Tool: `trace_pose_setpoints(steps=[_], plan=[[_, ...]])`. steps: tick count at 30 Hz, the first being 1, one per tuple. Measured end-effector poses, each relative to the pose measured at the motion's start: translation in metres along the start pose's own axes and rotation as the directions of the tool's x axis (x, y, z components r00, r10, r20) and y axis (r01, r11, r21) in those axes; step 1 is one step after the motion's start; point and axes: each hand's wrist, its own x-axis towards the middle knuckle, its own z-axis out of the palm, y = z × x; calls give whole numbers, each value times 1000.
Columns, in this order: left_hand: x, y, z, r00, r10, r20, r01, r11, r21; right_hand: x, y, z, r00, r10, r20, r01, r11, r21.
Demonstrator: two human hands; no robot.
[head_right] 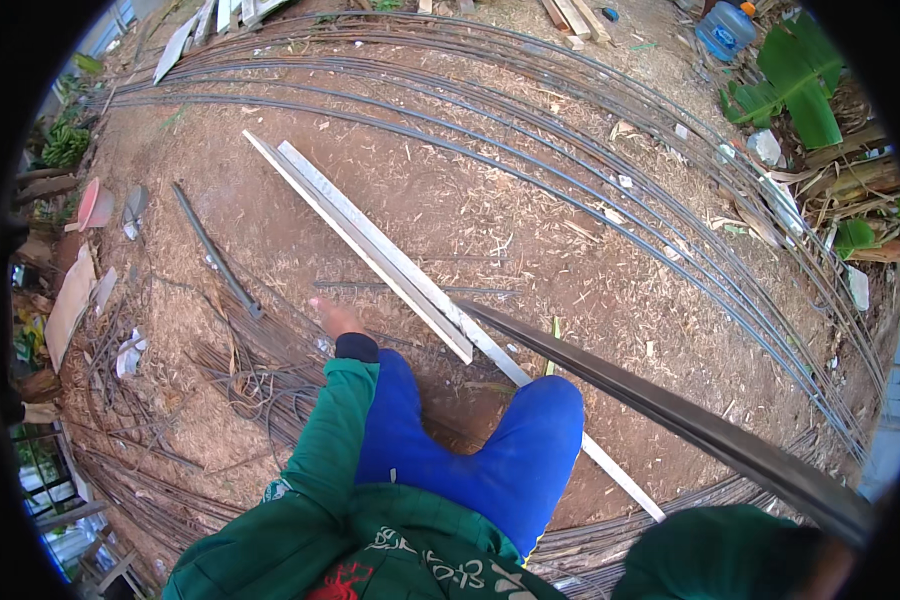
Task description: The person uses a long metal rod as a lever to break a long wooden plank over a support beam. They reposition the plank and repeat the leverage action to split it into shorter pieces.
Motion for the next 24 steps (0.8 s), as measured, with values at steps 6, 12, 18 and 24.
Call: trace_pose_setpoints(steps=[6,12,18,24], plan=[[-34,18,22,984,154,92,-157,987,30,-51,125,22,876,129,-465,-179,982,-64],[-92,23,66,988,127,88,-154,870,469,-74,107,36,984,-11,-176,-7,995,-101],[-82,11,60,936,346,70,-343,847,406,-15,162,-28,956,50,-289,-60,998,-25],[-73,-4,57,922,386,27,-349,801,486,39,222,-89,746,234,-623,-310,951,-15]])
